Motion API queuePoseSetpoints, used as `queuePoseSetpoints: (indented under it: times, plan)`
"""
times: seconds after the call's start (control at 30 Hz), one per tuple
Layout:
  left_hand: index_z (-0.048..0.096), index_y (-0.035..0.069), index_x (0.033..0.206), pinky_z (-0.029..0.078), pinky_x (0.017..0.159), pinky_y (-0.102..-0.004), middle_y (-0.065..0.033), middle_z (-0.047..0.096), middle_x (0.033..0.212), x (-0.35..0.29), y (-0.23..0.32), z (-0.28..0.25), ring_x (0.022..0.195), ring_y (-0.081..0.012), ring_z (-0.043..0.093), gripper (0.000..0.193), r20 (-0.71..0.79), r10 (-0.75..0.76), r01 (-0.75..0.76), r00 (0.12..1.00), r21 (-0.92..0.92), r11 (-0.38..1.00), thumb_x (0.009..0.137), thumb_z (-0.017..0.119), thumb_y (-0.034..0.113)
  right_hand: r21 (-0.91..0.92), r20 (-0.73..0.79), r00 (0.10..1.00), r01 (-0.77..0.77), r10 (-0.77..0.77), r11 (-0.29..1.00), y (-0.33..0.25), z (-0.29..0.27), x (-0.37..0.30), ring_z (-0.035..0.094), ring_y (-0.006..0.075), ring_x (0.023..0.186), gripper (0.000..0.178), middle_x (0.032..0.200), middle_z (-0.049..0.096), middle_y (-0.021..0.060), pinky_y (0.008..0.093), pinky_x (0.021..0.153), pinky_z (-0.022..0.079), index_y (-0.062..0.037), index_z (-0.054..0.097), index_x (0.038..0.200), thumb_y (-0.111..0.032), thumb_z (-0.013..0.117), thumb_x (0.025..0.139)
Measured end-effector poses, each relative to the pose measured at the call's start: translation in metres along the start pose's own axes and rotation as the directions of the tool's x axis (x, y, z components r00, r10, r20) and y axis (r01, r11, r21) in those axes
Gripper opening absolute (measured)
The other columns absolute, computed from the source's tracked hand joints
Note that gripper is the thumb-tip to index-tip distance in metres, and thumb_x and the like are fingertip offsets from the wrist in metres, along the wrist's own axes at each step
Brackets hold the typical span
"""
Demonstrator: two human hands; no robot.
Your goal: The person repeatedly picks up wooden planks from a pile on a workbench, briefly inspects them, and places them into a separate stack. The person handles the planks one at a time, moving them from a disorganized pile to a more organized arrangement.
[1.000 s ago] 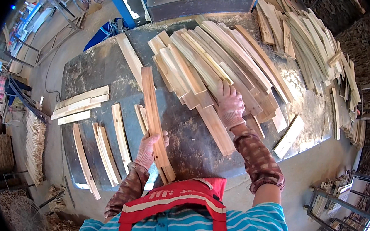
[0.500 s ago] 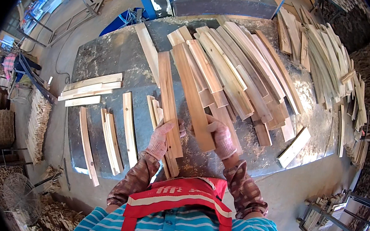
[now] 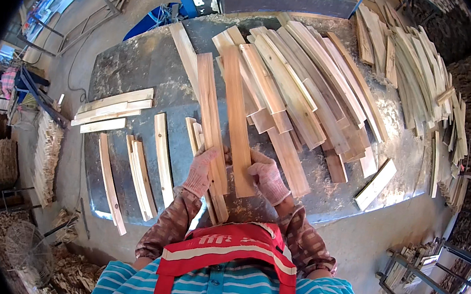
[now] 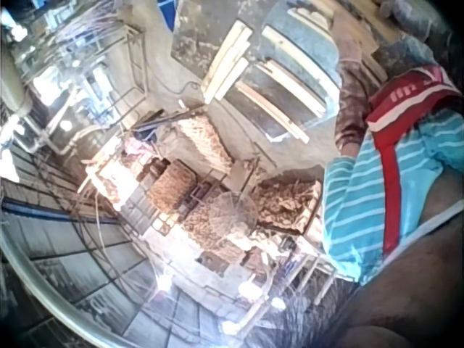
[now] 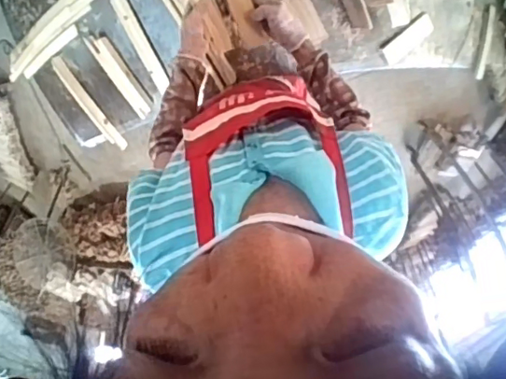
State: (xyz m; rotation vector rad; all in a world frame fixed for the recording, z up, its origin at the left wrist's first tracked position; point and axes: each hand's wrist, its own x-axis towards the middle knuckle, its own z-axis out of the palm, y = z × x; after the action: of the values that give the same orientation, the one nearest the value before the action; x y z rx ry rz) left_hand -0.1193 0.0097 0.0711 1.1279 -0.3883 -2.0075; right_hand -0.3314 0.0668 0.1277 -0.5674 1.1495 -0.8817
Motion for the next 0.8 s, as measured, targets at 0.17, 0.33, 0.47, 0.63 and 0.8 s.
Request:
queuePoseSetpoints:
  times: [0.17, 0.33, 0.47, 0.63, 0.8]
  plan:
    - [0.066, 0.005, 0.122, 0.062, 0.081, -0.0393, -0.0092, 0.072, 0.107, 0.003, 0.007, -0.005, 0.092, -0.0241, 0.072, 0.031, 0.011, 0.076, -0.076, 0.997, 0.002, 0.997, 0.091, 0.068, 0.005, 0.091, -0.034, 0.998, 0.052, -0.049, 0.994, 0.007, 0.011, 0.002, 0.055, 0.0058, 0.072, 0.065, 0.104, 0.069, 0.0030, 0.0194, 0.061, 0.043, 0.0039, 0.056, 0.140, 0.002, 0.051, 0.075]
    - [0.065, 0.006, 0.126, 0.060, 0.084, -0.0373, -0.0072, 0.072, 0.110, -0.012, 0.023, 0.006, 0.097, -0.0212, 0.071, 0.038, 0.081, 0.158, -0.158, 0.984, -0.007, 0.987, 0.088, 0.073, 0.006, 0.147, 0.003, 0.987, 0.157, -0.160, 0.976, 0.001, 0.030, -0.002, 0.062, 0.0109, 0.095, 0.064, 0.113, 0.068, 0.0044, 0.0234, 0.084, 0.050, 0.0043, 0.056, 0.139, 0.004, 0.048, 0.075]
    - [0.062, 0.003, 0.130, 0.057, 0.088, -0.0356, -0.0062, 0.071, 0.114, -0.026, 0.033, 0.018, 0.099, -0.0196, 0.069, 0.046, 0.139, 0.278, -0.282, 0.951, 0.015, 0.959, 0.087, 0.076, 0.009, 0.013, 0.066, 0.978, 0.196, -0.196, 0.981, -0.009, 0.040, -0.010, 0.062, 0.0125, 0.103, 0.064, 0.116, 0.068, 0.0051, 0.0251, 0.091, 0.050, 0.0040, 0.056, 0.138, 0.006, 0.046, 0.075]
    - [0.061, 0.001, 0.130, 0.053, 0.092, -0.0323, -0.0051, 0.071, 0.115, -0.040, 0.036, 0.015, 0.101, -0.0169, 0.067, 0.046, 0.115, 0.342, -0.351, 0.933, 0.073, 0.933, 0.087, 0.076, 0.008, 0.045, 0.069, 0.978, 0.194, -0.196, 0.980, -0.016, 0.055, -0.024, 0.066, 0.0139, 0.096, 0.062, 0.112, 0.069, 0.0065, 0.0260, 0.083, 0.054, 0.0029, 0.059, 0.136, 0.006, 0.046, 0.075]
    - [0.063, 0.002, 0.126, 0.053, 0.091, -0.0315, -0.0037, 0.070, 0.113, -0.049, 0.029, 0.025, 0.100, -0.0147, 0.066, 0.041, 0.108, 0.386, -0.394, 0.916, 0.077, 0.916, 0.089, 0.076, 0.010, 0.046, 0.119, 0.981, 0.149, -0.153, 0.988, -0.011, 0.049, -0.032, 0.068, 0.0158, 0.091, 0.064, 0.107, 0.071, 0.0072, 0.0281, 0.080, 0.057, -0.0015, 0.058, 0.138, 0.005, 0.048, 0.075]
